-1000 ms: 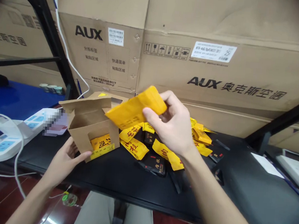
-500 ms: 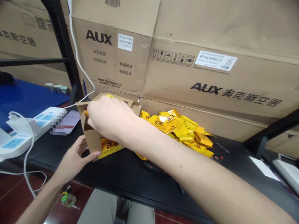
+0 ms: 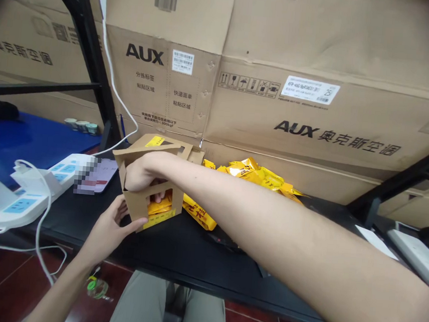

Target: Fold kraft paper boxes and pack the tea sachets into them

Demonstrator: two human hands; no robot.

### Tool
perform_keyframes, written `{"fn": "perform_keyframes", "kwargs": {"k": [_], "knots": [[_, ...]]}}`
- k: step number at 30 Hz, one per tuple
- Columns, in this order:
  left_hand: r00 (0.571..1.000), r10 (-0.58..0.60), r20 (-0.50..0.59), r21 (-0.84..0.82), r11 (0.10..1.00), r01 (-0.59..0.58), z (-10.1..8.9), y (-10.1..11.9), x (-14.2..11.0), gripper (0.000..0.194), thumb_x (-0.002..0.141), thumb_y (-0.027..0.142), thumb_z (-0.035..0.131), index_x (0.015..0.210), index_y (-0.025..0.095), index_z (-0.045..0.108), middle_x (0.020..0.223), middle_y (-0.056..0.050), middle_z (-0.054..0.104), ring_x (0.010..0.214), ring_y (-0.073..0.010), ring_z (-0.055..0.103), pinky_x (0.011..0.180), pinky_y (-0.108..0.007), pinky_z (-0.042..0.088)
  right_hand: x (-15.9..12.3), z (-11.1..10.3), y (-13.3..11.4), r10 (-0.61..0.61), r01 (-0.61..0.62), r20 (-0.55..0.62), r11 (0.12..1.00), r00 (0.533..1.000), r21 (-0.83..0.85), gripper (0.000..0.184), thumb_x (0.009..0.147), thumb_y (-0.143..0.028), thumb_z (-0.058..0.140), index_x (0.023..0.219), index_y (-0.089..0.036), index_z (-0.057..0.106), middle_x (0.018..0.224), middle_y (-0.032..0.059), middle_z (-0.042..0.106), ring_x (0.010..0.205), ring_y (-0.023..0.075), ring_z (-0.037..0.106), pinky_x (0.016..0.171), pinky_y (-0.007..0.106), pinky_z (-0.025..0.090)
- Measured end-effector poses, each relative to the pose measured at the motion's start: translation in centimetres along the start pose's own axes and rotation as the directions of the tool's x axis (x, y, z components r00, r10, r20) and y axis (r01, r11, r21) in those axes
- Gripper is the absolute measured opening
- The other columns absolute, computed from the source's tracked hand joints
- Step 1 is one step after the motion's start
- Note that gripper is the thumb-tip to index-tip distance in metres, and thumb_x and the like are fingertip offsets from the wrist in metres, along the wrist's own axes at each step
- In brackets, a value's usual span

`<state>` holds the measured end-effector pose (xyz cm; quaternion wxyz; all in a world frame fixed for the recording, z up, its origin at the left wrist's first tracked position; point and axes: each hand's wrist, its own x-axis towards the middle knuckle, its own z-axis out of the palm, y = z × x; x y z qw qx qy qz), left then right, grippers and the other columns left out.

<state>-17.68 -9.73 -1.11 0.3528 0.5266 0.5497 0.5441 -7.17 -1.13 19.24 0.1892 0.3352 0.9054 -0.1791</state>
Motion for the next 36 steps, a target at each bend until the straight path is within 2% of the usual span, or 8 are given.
{"fn": "perform_keyframes", "kwargs": {"k": [3, 9, 14, 18, 22, 27, 31, 36], "knots": [[1.000, 0.002, 0.000, -0.015, 1.000, -0.002, 0.1, 0.1, 0.1, 0.063, 0.077, 0.043, 0.082, 0.130, 0.023, 0.055, 0.132, -0.011, 0.071, 0.127, -0.0276, 0.066, 0.112, -0.044, 0.049, 0.6, 0.3, 0.1, 0.135, -0.181, 0.268, 0.971, 0.954, 0.155, 0.015, 0.080, -0.014, 0.068, 0.066, -0.011, 0.067, 0.066, 0.0069, 0.068, 0.061, 0.0217, 0.068, 0.062, 0.039, 0.060], [1.000, 0.016, -0.007, -0.022, 1.000, -0.016, 0.1, 0.0, 0.1, 0.067, 0.077, 0.043, 0.081, 0.135, 0.023, 0.054, 0.138, -0.012, 0.068, 0.128, -0.0277, 0.066, 0.113, -0.044, 0.049, 0.0, -0.1, 0.6, 0.074, -0.115, 0.169, 0.961, 0.983, 0.250, 0.013, 0.084, -0.015, 0.067, 0.072, -0.012, 0.070, 0.063, 0.0010, 0.065, 0.058, 0.0164, 0.066, 0.069, 0.038, 0.061], [0.999, -0.033, -0.039, -0.043, 0.999, 0.031, 0.1, -0.1, 0.0, 0.072, 0.076, 0.043, 0.082, 0.139, 0.023, 0.053, 0.142, -0.013, 0.066, 0.130, -0.0287, 0.065, 0.114, -0.046, 0.048, -4.5, -3.7, 2.0, -0.162, 0.206, -0.157, 0.923, 0.974, 0.326, 0.023, 0.092, -0.007, 0.051, 0.092, -0.011, 0.074, 0.085, 0.0029, 0.073, 0.077, 0.0120, 0.071, 0.078, 0.029, 0.060], [0.999, -0.035, -0.018, -0.055, 0.998, 0.034, 0.1, -0.1, 0.1, 0.072, 0.076, 0.042, 0.083, 0.139, 0.022, 0.053, 0.143, -0.013, 0.065, 0.132, -0.0287, 0.063, 0.116, -0.047, 0.047, -8.9, -4.7, 5.9, -0.064, 0.239, -0.525, 0.932, 0.849, 0.272, 0.024, 0.096, -0.017, 0.050, 0.103, -0.013, 0.073, 0.088, 0.0018, 0.073, 0.080, 0.0126, 0.071, 0.081, 0.031, 0.058], [0.999, -0.035, -0.010, -0.064, 0.997, 0.034, 0.1, 0.0, 0.1, 0.070, 0.076, 0.042, 0.083, 0.137, 0.022, 0.053, 0.144, -0.013, 0.065, 0.133, -0.0283, 0.063, 0.116, -0.046, 0.047, -9.9, -0.3, 13.3, 0.166, -0.050, -0.724, 0.982, 0.670, 0.180, 0.022, 0.097, -0.027, 0.052, 0.097, -0.016, 0.071, 0.088, 0.0052, 0.074, 0.077, 0.0167, 0.070, 0.082, 0.036, 0.056], [0.998, -0.048, -0.039, -0.050, 0.998, 0.046, 0.2, 0.6, 0.1, 0.072, 0.073, 0.045, 0.083, 0.133, 0.020, 0.054, 0.139, -0.015, 0.067, 0.131, -0.0305, 0.064, 0.114, -0.047, 0.050, -8.4, 9.4, 21.4, 0.383, -0.471, -0.669, 0.881, 0.637, 0.056, 0.029, 0.098, -0.027, 0.049, 0.114, -0.012, 0.069, 0.122, 0.0190, 0.070, 0.115, 0.0302, 0.066, 0.100, 0.043, 0.050], [0.997, -0.054, -0.050, -0.039, 0.998, 0.052, 0.2, 0.8, 0.1, 0.068, 0.071, 0.044, 0.084, 0.128, 0.020, 0.056, 0.135, -0.014, 0.070, 0.127, -0.0303, 0.066, 0.113, -0.048, 0.051, -7.7, 15.1, 24.1, 0.422, -0.513, -0.686, 0.854, 0.593, 0.082, 0.038, 0.096, -0.039, 0.055, 0.121, -0.013, 0.065, 0.126, 0.0212, 0.066, 0.118, 0.0353, 0.063, 0.102, 0.050, 0.049], [0.993, -0.086, -0.080, -0.038, 0.996, 0.083, 0.3, 1.1, 0.0, 0.060, 0.070, 0.043, 0.084, 0.120, 0.022, 0.059, 0.129, -0.012, 0.073, 0.123, -0.0294, 0.069, 0.110, -0.046, 0.053, -7.8, 17.3, 24.6, 0.396, -0.473, -0.793, 0.867, 0.463, 0.156, 0.027, 0.090, -0.034, 0.057, 0.109, -0.015, 0.063, 0.115, 0.0186, 0.063, 0.112, 0.0353, 0.063, 0.097, 0.049, 0.052]]}}
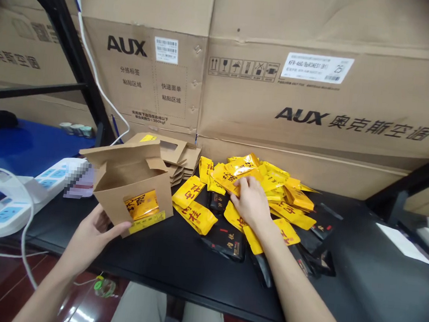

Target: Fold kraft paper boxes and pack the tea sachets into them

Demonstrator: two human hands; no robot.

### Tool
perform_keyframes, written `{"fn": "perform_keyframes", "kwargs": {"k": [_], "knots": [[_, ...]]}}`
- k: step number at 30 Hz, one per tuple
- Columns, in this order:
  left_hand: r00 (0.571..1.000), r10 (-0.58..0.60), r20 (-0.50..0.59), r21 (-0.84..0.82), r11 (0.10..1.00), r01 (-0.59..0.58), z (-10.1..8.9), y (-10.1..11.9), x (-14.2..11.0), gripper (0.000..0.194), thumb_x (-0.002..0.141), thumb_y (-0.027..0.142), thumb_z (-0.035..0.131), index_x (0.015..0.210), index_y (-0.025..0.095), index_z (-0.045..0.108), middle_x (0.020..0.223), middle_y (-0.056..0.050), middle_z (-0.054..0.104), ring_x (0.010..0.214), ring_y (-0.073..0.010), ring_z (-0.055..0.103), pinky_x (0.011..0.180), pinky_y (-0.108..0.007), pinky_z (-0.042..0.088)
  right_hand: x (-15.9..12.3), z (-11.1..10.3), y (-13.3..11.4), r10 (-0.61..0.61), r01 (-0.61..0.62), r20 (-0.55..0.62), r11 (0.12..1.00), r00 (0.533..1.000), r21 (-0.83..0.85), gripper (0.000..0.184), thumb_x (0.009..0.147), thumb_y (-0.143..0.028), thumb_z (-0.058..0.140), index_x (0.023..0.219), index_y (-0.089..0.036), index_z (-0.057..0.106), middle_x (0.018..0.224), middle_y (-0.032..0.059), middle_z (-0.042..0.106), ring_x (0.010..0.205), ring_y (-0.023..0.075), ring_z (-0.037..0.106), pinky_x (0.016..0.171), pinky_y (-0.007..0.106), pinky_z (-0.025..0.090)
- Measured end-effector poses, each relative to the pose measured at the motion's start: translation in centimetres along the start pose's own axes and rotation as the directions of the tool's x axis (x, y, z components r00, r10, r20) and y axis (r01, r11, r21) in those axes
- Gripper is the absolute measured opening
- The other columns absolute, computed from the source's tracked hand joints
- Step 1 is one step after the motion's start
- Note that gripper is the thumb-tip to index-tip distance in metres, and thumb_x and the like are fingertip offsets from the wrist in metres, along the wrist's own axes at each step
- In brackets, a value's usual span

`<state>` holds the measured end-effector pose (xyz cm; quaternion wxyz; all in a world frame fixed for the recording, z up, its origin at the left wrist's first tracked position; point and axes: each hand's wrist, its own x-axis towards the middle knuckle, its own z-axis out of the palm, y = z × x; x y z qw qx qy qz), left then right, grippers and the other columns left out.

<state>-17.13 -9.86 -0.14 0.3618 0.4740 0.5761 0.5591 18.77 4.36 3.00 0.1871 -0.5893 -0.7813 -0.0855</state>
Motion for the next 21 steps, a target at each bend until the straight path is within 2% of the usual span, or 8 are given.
{"fn": "perform_keyframes", "kwargs": {"k": [3, 7, 11, 15, 21], "knots": [[0.999, -0.032, -0.030, 0.016, 0.999, 0.033, 0.2, 0.3, -0.1, 0.062, 0.068, 0.044, 0.086, 0.120, 0.022, 0.059, 0.127, -0.012, 0.074, 0.121, -0.0310, 0.070, 0.109, -0.048, 0.054, -0.5, -0.4, -0.1, 0.017, -0.013, -0.050, 0.997, 0.999, 0.073, 0.029, 0.089, -0.034, 0.057, 0.110, -0.016, 0.062, 0.116, 0.0180, 0.059, 0.107, 0.0335, 0.064, 0.095, 0.048, 0.054], [0.996, -0.062, -0.068, 0.016, 0.998, 0.063, 0.1, 0.0, -0.3, 0.066, 0.064, 0.048, 0.089, 0.118, 0.023, 0.060, 0.127, -0.012, 0.074, 0.124, -0.0339, 0.068, 0.111, -0.051, 0.052, -1.2, -0.9, -0.5, 0.040, -0.033, -0.056, 0.992, 0.998, 0.123, 0.046, 0.089, -0.033, 0.054, 0.131, -0.015, 0.059, 0.122, 0.0178, 0.054, 0.102, 0.0319, 0.065, 0.097, 0.050, 0.055], [0.991, -0.087, -0.102, 0.002, 0.996, 0.088, -0.1, -0.9, -0.3, 0.064, 0.064, 0.049, 0.090, 0.115, 0.025, 0.061, 0.128, -0.010, 0.074, 0.125, -0.0350, 0.067, 0.114, -0.052, 0.050, -1.7, -0.9, -0.7, 0.078, -0.067, -0.057, 0.982, 0.995, 0.178, 0.059, 0.090, -0.030, 0.051, 0.146, -0.012, 0.051, 0.124, 0.0191, 0.050, 0.113, 0.0335, 0.062, 0.104, 0.052, 0.052], [0.986, -0.119, -0.120, 0.013, 0.992, 0.122, -0.1, -1.2, -0.3, 0.063, 0.065, 0.050, 0.089, 0.116, 0.025, 0.062, 0.126, -0.009, 0.074, 0.126, -0.0364, 0.066, 0.116, -0.055, 0.048, -1.9, -0.7, -0.5, 0.070, -0.053, -0.079, 0.978, 0.994, 0.202, 0.057, 0.094, -0.031, 0.046, 0.146, -0.010, 0.053, 0.127, 0.0203, 0.051, 0.121, 0.0345, 0.058, 0.108, 0.053, 0.049], [0.984, -0.128, -0.127, 0.018, 0.991, 0.131, 0.0, -0.6, -0.4, 0.067, 0.062, 0.049, 0.091, 0.118, 0.024, 0.062, 0.128, -0.009, 0.074, 0.128, -0.0368, 0.065, 0.117, -0.052, 0.047, -1.8, -0.3, -0.6, 0.093, -0.076, -0.126, 0.988, 0.988, 0.137, 0.055, 0.097, -0.038, 0.045, 0.142, -0.008, 0.058, 0.120, 0.0208, 0.062, 0.112, 0.0372, 0.060, 0.106, 0.058, 0.048]]}}
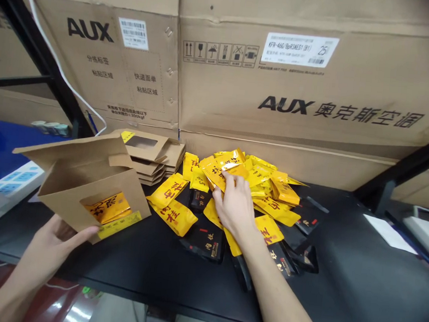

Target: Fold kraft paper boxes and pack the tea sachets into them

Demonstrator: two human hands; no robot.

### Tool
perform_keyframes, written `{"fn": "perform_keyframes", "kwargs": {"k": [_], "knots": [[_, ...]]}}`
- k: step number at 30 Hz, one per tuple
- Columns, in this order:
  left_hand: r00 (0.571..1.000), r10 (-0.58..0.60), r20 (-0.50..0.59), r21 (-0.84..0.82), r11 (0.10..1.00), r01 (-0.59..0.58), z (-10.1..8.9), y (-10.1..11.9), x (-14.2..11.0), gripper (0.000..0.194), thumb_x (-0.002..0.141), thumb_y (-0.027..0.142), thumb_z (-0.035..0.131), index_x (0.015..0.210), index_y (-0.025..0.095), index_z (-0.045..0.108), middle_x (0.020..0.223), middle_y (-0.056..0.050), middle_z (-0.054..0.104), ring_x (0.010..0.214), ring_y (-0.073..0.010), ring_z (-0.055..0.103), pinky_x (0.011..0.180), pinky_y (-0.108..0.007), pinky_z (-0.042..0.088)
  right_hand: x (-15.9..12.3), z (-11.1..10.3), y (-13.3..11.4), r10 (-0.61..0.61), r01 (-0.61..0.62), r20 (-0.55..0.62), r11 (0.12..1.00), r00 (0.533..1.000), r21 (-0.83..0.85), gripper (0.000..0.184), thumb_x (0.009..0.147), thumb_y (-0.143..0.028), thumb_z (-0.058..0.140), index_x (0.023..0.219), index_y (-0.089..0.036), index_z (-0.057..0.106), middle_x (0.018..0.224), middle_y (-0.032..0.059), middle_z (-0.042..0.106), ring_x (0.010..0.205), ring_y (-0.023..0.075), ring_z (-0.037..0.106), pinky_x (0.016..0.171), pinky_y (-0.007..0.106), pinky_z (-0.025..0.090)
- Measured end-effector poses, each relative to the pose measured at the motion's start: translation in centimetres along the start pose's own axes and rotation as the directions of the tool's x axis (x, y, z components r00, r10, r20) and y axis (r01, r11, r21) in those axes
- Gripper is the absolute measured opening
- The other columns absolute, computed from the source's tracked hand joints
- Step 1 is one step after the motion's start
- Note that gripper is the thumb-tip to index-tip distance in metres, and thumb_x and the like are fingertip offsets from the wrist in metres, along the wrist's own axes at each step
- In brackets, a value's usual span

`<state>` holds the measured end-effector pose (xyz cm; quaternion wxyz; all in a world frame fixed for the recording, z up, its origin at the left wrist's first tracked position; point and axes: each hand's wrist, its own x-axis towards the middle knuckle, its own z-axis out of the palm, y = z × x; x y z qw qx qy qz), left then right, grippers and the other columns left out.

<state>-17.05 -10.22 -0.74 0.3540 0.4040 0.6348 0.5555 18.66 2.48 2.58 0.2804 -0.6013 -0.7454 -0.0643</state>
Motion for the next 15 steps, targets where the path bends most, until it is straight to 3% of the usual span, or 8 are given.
{"fn": "perform_keyframes", "kwargs": {"k": [5, 15], "knots": [[1.000, 0.009, 0.004, 0.015, 1.000, -0.009, -0.07, -0.09, -0.09, 0.066, 0.063, 0.050, 0.090, 0.117, 0.024, 0.062, 0.124, -0.009, 0.075, 0.124, -0.0370, 0.067, 0.115, -0.053, 0.049, -0.06, 0.53, 0.14, -0.012, 0.012, -0.058, 1.000, 0.998, -0.005, 0.065, 0.096, -0.055, 0.052, 0.141, -0.009, 0.059, 0.114, 0.0213, 0.062, 0.110, 0.0391, 0.060, 0.102, 0.059, 0.050], [1.000, 0.020, 0.011, 0.014, 1.000, -0.021, 0.03, -0.10, -0.01, 0.067, 0.062, 0.050, 0.090, 0.117, 0.025, 0.062, 0.125, -0.009, 0.075, 0.124, -0.0374, 0.068, 0.114, -0.054, 0.050, -0.16, 0.13, -0.20, 0.016, -0.016, -0.018, 1.000, 1.000, 0.012, 0.064, 0.087, -0.044, 0.060, 0.142, -0.011, 0.056, 0.116, 0.0215, 0.056, 0.108, 0.0381, 0.064, 0.090, 0.056, 0.057]]}}
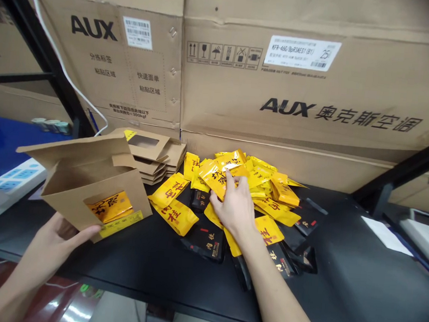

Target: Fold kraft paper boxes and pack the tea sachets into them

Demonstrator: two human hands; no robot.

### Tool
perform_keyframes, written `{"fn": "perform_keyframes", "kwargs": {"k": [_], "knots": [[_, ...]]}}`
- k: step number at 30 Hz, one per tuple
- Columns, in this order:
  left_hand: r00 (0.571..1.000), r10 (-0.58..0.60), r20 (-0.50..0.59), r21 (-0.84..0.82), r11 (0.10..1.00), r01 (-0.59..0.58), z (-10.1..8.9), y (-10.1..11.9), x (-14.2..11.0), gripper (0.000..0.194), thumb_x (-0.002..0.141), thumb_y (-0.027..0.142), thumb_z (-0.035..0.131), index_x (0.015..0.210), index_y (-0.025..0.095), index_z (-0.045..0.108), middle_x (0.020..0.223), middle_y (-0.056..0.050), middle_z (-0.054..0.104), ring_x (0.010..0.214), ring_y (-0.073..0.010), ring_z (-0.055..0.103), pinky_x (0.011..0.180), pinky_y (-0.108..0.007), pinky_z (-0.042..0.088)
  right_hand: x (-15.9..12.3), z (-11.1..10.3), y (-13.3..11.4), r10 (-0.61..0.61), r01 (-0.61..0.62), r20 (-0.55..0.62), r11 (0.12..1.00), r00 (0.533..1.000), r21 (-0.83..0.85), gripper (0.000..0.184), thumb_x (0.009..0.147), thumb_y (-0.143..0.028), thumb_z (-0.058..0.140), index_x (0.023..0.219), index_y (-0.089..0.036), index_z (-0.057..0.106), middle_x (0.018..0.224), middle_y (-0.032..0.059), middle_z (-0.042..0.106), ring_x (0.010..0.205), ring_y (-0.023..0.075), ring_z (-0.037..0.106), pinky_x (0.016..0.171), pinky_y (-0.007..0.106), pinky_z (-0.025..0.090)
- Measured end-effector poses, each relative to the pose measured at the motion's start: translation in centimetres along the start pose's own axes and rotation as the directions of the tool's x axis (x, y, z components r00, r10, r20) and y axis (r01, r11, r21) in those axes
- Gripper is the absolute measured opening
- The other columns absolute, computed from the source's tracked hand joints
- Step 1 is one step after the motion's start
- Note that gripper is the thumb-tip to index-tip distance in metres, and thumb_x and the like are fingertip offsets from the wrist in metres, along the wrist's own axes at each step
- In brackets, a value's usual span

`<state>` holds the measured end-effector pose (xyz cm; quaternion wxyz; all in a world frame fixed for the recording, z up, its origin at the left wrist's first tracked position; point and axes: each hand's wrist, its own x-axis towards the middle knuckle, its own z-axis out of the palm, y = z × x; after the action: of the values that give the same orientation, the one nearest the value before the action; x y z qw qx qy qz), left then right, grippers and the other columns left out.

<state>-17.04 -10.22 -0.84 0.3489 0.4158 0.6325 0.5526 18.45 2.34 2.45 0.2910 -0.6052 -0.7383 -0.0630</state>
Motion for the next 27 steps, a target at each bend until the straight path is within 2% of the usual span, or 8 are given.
{"fn": "perform_keyframes", "kwargs": {"k": [4, 9, 13, 27], "knots": [[1.000, 0.003, 0.001, 0.009, 1.000, -0.003, 0.02, 0.15, -0.01, 0.067, 0.062, 0.051, 0.090, 0.117, 0.025, 0.062, 0.125, -0.009, 0.075, 0.124, -0.0376, 0.067, 0.115, -0.055, 0.049, -0.03, -0.08, -0.08, -0.011, 0.011, -0.017, 1.000, 1.000, 0.005, 0.063, 0.085, -0.044, 0.060, 0.139, -0.011, 0.057, 0.114, 0.0205, 0.057, 0.105, 0.0373, 0.064, 0.086, 0.054, 0.058], [1.000, 0.000, 0.012, 0.018, 1.000, 0.000, -0.08, 0.07, -0.06, 0.068, 0.064, 0.053, 0.088, 0.119, 0.025, 0.060, 0.127, -0.009, 0.073, 0.125, -0.0365, 0.067, 0.115, -0.054, 0.049, 0.00, 0.15, 0.21, -0.037, 0.036, -0.025, 0.999, 0.999, -0.011, 0.064, 0.085, -0.044, 0.058, 0.136, -0.006, 0.057, 0.117, 0.0230, 0.064, 0.109, 0.0399, 0.061, 0.097, 0.059, 0.052], [1.000, 0.005, 0.019, 0.008, 1.000, -0.005, -0.11, -0.09, -0.06, 0.069, 0.065, 0.052, 0.089, 0.121, 0.027, 0.060, 0.128, -0.008, 0.073, 0.125, -0.0348, 0.067, 0.114, -0.051, 0.050, 0.00, 0.19, 0.21, -0.031, 0.031, 0.001, 1.000, 1.000, -0.006, 0.065, 0.085, -0.044, 0.057, 0.136, -0.004, 0.057, 0.119, 0.0240, 0.066, 0.110, 0.0405, 0.060, 0.098, 0.058, 0.051], [1.000, 0.023, 0.009, 0.004, 1.000, -0.023, 0.15, 0.24, -0.11, 0.068, 0.066, 0.048, 0.089, 0.124, 0.025, 0.062, 0.131, -0.009, 0.073, 0.129, -0.0350, 0.066, 0.116, -0.050, 0.049, -0.13, 0.17, 0.17, -0.022, 0.025, -0.040, 0.997, 0.999, 0.071, 0.065, 0.085, -0.045, 0.059, 0.139, -0.008, 0.055, 0.124, 0.0226, 0.065, 0.113, 0.0391, 0.060, 0.101, 0.057, 0.050]]}}
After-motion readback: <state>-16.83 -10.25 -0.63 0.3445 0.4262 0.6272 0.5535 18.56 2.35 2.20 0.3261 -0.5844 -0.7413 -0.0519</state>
